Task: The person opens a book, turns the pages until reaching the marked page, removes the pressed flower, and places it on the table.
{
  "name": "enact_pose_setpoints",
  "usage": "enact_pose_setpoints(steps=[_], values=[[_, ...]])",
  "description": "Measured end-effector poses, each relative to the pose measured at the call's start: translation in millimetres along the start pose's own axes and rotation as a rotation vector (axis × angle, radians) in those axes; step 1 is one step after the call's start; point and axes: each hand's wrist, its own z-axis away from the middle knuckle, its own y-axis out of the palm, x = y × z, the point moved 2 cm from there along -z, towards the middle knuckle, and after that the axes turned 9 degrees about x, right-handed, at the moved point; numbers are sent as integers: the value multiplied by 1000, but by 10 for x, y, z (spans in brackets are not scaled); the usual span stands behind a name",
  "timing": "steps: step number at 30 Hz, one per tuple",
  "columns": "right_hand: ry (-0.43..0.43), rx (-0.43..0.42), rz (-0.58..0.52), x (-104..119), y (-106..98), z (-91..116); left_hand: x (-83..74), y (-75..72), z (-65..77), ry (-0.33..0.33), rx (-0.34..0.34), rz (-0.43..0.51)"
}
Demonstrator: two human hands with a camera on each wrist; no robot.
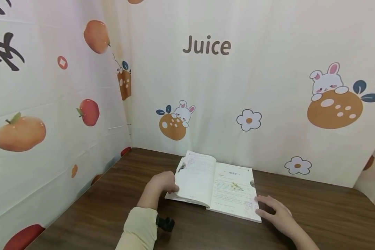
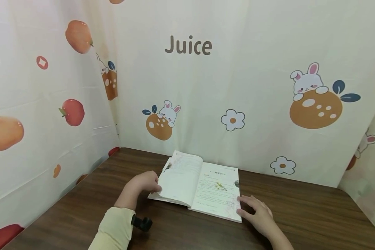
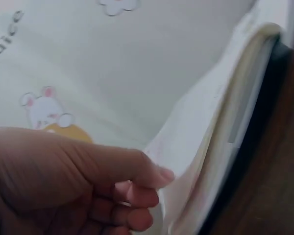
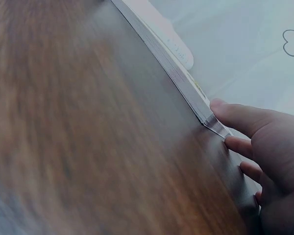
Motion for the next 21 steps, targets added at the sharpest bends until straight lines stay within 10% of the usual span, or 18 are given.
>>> enact_pose_setpoints(steps=[10, 16, 21], values=[[-12, -11, 14, -30, 2, -12, -104, 182, -123, -101, -95, -196], [-4, -8, 15, -31, -6, 5, -554, 252, -115, 232, -243, -407], [-10, -8, 11, -19, 22, -7, -894, 438, -33, 462, -154, -481]])
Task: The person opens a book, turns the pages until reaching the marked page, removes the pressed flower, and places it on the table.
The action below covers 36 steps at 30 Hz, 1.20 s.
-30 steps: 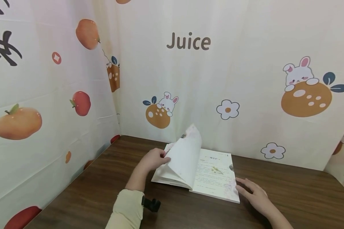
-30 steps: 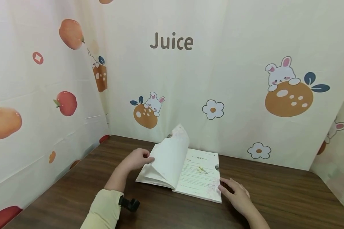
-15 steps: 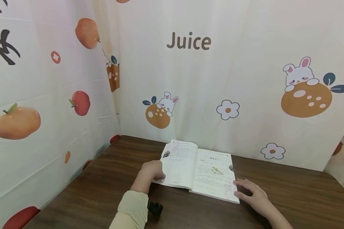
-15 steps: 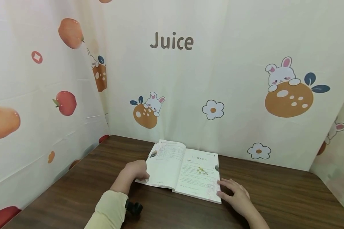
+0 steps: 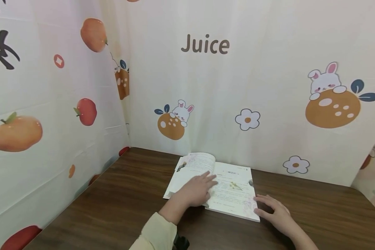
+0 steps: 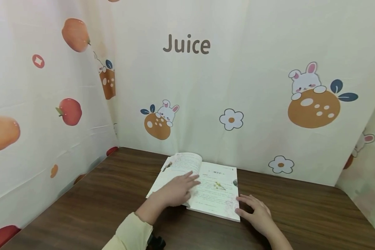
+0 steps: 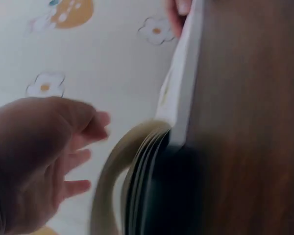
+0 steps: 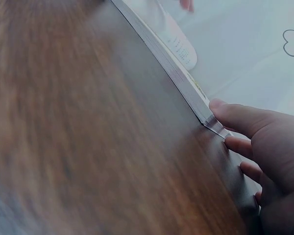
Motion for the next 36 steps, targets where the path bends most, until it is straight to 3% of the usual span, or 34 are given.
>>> enact_pose_setpoints(steps=[2, 5, 11, 15, 19, 26, 31, 36], values=[[2, -1, -4, -1, 3, -7, -69, 29, 3, 0, 74, 21], [11, -2, -4, -6, 1, -11, -85, 85, 3, -50, 148, 61], [24, 12, -13, 11, -4, -18, -16, 146, -13, -100, 179, 224], [55, 64, -40, 12, -25, -26, -24, 181, -44, -85, 210, 257], [97, 67, -49, 45, -51, -64, -71, 195, -70, -87, 205, 214], [171, -45, -35, 199, 92, -293, -103, 207, -56, -113, 168, 231], [213, -123, -84, 224, 184, -432, -138, 207, -61, -95, 141, 185], [197, -222, -43, 258, 199, -508, -116, 195, -70, -99, 125, 147]])
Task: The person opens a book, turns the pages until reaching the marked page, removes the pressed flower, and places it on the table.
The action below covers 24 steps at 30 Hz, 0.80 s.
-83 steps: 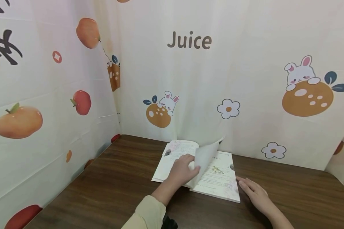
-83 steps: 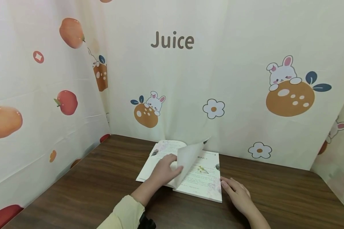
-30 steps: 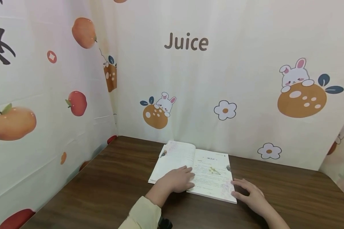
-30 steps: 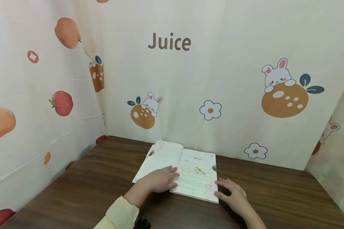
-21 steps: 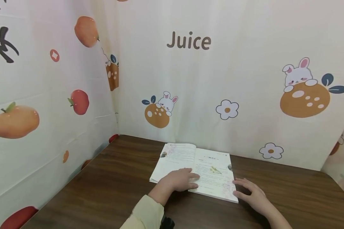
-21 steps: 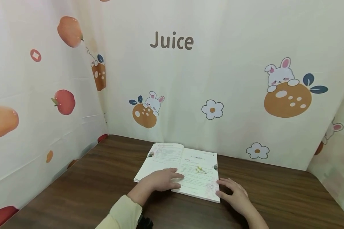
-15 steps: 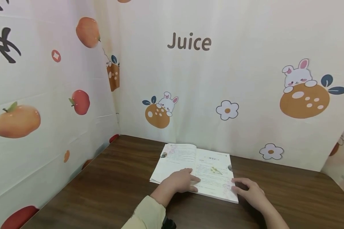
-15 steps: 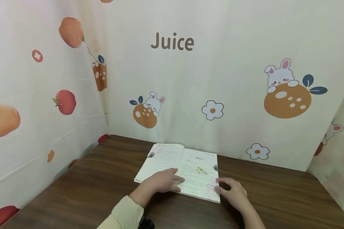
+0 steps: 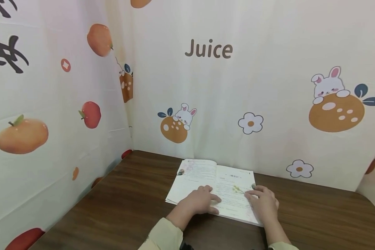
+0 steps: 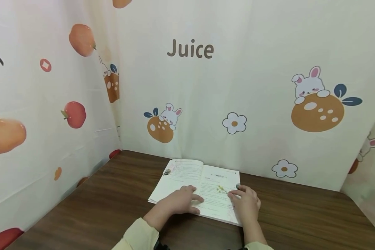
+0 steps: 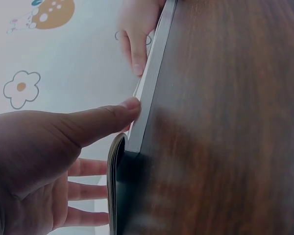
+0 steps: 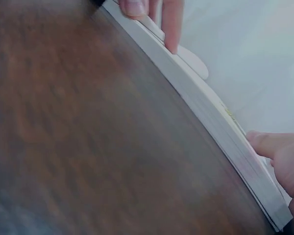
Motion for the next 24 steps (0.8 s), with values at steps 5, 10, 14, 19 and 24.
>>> enact_pose_setpoints(steps=[5, 10, 14, 19, 24], values=[[-76, -91, 56, 48, 23, -16, 10, -6, 4, -6, -16, -17], [-158, -106, 128, 85, 47, -9, 11, 1, 10, -7, -19, -22], [-197, -102, 201, 109, 52, -14, 0, -8, 7, -4, -16, -18], [-209, -77, 246, 108, 68, -32, -16, -7, 16, -9, -1, -12], [-193, -52, 228, 83, 75, -42, -12, 2, 18, -15, 0, -2]])
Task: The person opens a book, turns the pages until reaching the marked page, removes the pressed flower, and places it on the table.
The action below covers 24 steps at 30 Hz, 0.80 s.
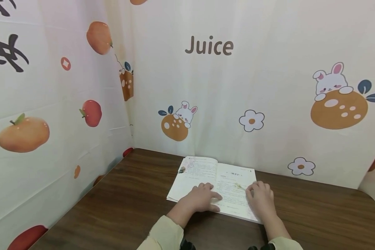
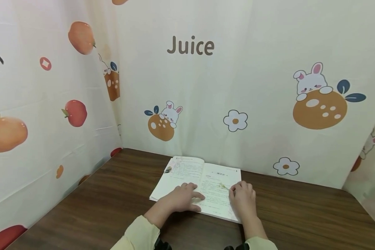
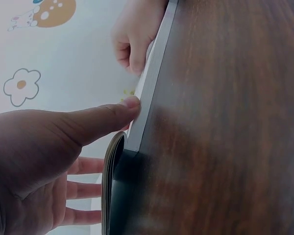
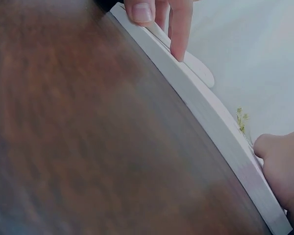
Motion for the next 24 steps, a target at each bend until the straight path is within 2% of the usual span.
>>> enact_pose_setpoints(steps=[4, 7, 10, 13, 16, 24], values=[[41, -14, -52, -114, -87, 18, -3, 7, -10, 6, -2, 0], [109, -73, -63, -343, -245, 100, -20, 27, -25, 17, -5, 3], [189, -118, -19, -623, -413, 236, -31, 36, -25, 22, -7, -1], [227, -102, 49, -837, -535, 364, -22, 25, -13, 21, -6, -11], [230, -71, 105, -949, -590, 427, 5, 1, 3, 14, -5, -15], [264, 15, 69, -979, -569, 433, 53, 29, 2, 8, -5, 11]])
